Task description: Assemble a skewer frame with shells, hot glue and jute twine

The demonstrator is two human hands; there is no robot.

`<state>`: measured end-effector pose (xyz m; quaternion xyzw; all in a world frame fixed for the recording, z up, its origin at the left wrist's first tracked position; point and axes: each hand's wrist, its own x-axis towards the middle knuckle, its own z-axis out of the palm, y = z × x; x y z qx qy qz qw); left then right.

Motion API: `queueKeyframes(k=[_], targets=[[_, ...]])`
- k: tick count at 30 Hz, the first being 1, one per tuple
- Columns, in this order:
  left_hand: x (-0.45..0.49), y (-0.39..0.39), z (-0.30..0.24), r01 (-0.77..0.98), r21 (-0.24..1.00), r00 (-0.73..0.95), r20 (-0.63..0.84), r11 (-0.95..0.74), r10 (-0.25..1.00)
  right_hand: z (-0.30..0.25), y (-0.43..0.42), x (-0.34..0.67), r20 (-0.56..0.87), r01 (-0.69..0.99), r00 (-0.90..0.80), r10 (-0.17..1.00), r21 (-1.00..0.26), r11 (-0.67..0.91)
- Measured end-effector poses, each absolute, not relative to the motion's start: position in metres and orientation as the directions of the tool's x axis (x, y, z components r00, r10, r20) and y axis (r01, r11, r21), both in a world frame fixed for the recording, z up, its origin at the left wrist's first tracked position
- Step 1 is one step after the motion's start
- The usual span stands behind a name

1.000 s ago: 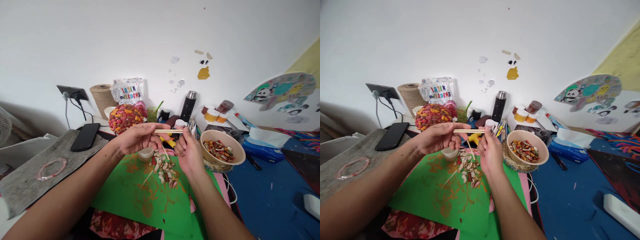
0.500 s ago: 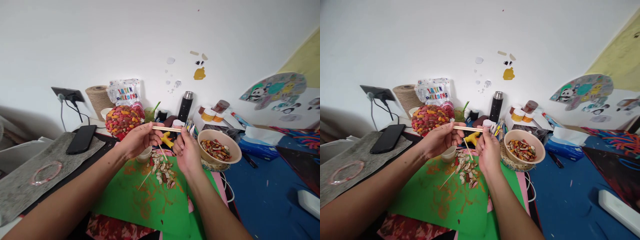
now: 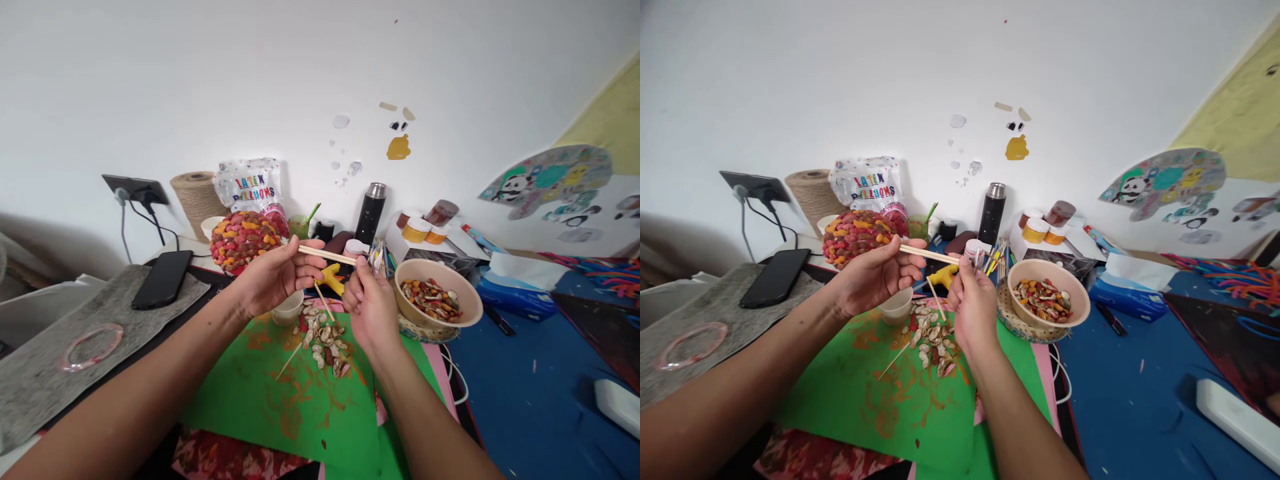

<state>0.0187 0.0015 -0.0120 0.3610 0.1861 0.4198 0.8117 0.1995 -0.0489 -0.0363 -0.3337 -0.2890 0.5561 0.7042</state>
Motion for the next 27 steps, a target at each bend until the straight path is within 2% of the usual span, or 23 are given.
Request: queueKeyframes(k=[12, 27], targets=[[0.0243, 0.0014, -0.008, -0.574, 0.741, 0.411, -0.108, 0.349, 0.905, -0.0333, -0.0496, 0.1996, 0.057, -0.59, 0.151, 0.987, -0.796, 0.136], [0.0231, 0.0025, -0.0038, -0.615, 0.703, 0.364, -0.149, 0.357, 0.92, -0.0362, -0.0484, 0.206, 0.043, -0.642, 0.02, 0.999, -0.765, 0.046]])
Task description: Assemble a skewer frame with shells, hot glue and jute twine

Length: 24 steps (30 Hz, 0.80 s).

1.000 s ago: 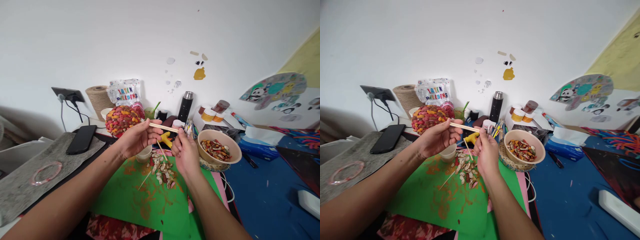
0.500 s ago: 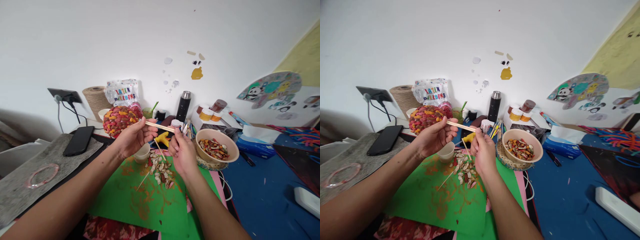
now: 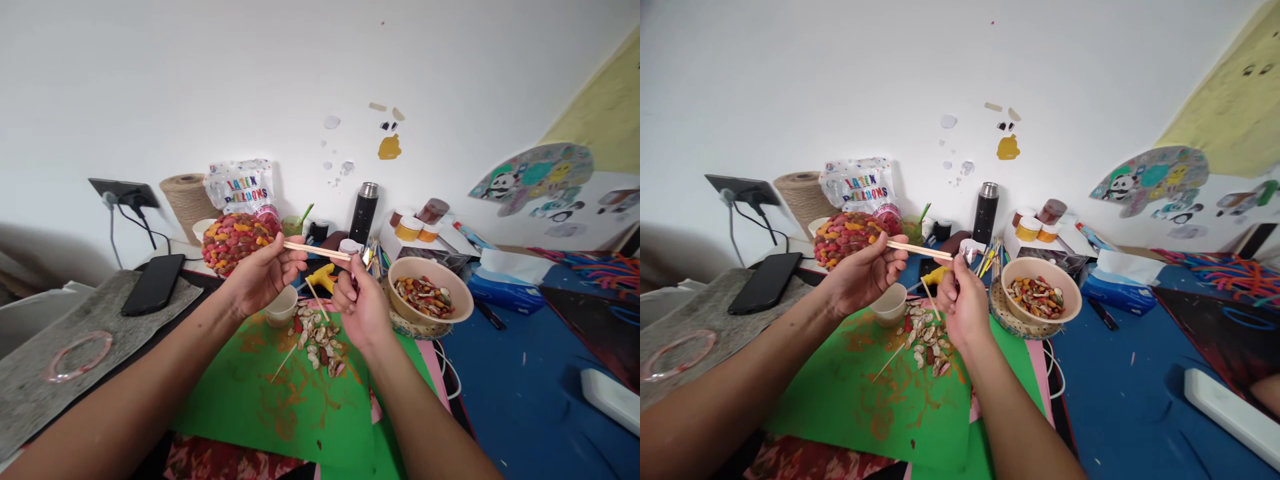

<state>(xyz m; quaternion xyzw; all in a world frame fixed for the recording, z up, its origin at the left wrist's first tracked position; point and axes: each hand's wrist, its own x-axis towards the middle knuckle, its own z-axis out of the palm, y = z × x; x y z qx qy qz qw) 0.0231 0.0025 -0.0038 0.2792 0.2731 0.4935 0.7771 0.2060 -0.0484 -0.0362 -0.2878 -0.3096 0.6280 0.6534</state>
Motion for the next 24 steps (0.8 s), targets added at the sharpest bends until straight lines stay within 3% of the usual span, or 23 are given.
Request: queueKeyframes(k=[24], targets=[[0.0243, -0.0001, -0.0041, -0.617, 0.689, 0.378, -0.167, 0.382, 0.911, -0.0354, -0.0475, 0.2074, 0.014, -0.682, -0.004, 1.0, -0.731, 0.008]])
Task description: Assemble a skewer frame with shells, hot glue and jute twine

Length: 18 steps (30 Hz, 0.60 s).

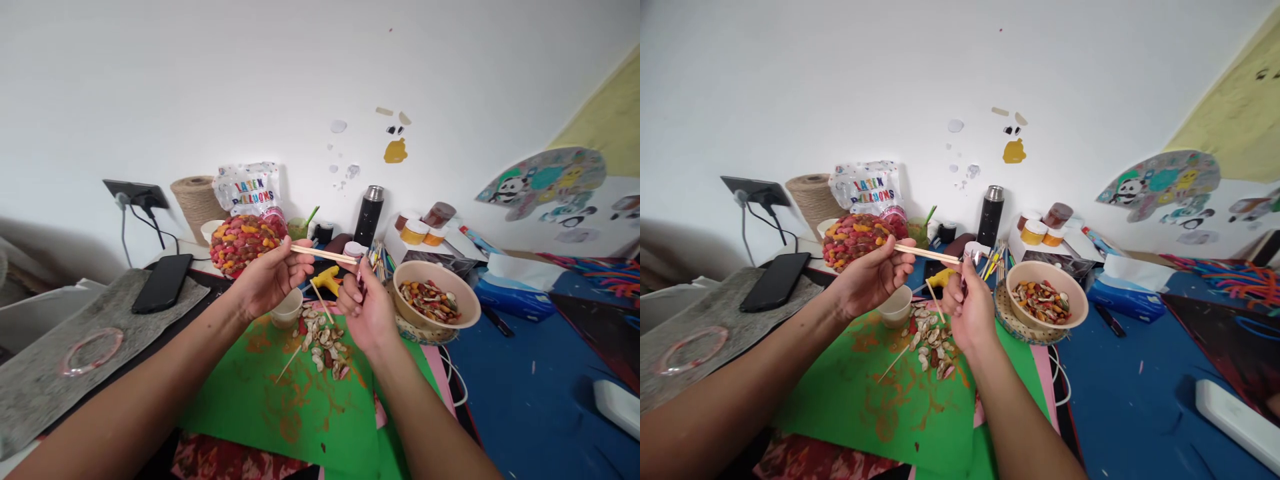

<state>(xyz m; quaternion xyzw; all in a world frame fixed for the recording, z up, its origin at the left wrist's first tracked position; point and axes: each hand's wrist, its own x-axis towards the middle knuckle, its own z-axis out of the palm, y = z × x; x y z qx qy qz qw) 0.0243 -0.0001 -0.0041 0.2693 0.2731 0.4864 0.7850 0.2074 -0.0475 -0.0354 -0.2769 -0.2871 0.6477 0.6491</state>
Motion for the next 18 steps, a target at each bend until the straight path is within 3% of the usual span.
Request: queueKeyframes(k=[18], targets=[[0.0216, 0.0017, -0.0112, -0.595, 0.707, 0.422, -0.13, 0.382, 0.897, -0.0312, -0.0483, 0.2061, 0.015, -0.641, -0.015, 1.0, -0.768, 0.002]])
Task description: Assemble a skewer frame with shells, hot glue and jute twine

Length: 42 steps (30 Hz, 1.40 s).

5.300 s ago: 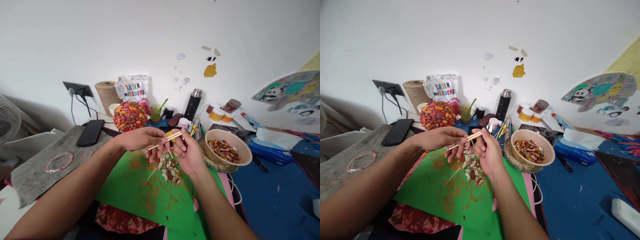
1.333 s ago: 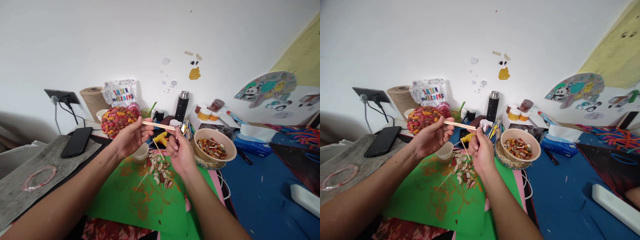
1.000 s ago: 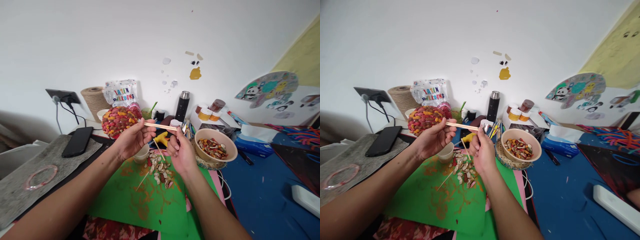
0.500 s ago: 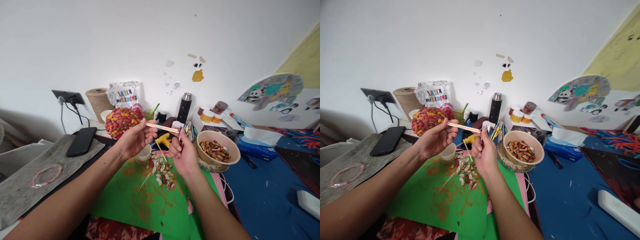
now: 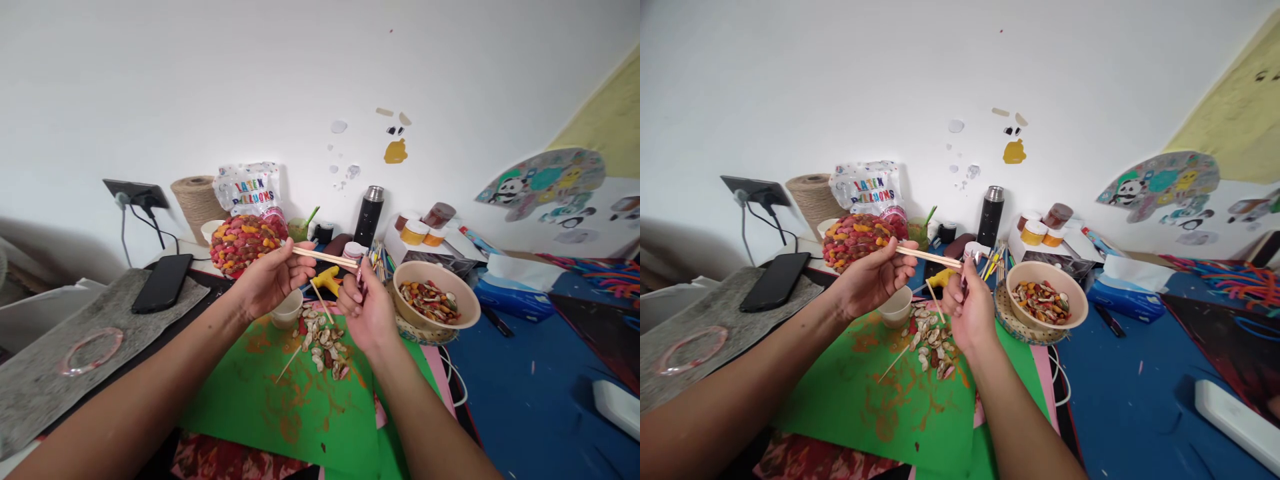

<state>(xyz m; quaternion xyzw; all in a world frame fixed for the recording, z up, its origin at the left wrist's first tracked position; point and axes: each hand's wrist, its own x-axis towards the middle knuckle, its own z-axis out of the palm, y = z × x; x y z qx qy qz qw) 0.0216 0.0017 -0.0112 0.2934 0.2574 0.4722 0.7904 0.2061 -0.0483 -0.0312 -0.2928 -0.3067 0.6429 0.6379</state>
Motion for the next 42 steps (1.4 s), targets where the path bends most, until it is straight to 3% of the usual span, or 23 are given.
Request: queueKeyframes(k=[8, 22, 32, 35, 38, 42], targets=[[0.021, 0.002, -0.012, -0.578, 0.731, 0.427, -0.108, 0.363, 0.898, -0.034, -0.05, 0.201, 0.074, -0.584, 0.057, 0.996, -0.807, 0.094], [0.019, 0.002, -0.014, -0.542, 0.758, 0.473, -0.081, 0.362, 0.877, -0.042, -0.047, 0.198, 0.042, -0.511, 0.202, 0.979, -0.848, 0.141], [0.008, 0.008, -0.013, -0.4, 0.876, 0.528, -0.02, 0.269, 0.849, -0.043, -0.045, 0.199, 0.042, -0.48, 0.214, 0.976, -0.866, 0.142], [-0.001, 0.01, -0.01, -0.268, 0.951, 0.519, 0.007, 0.155, 0.855, -0.042, -0.045, 0.198, 0.045, -0.465, 0.21, 0.977, -0.874, 0.14], [-0.01, 0.009, -0.001, 0.035, 0.996, 0.475, 0.057, -0.083, 0.878, -0.043, -0.046, 0.198, 0.053, -0.417, 0.19, 0.98, -0.9, 0.129], [-0.011, -0.004, 0.013, 0.415, 0.832, 0.526, 0.11, -0.368, 0.843, -0.046, -0.048, 0.196, 0.07, -0.319, 0.122, 0.99, -0.942, 0.106]])
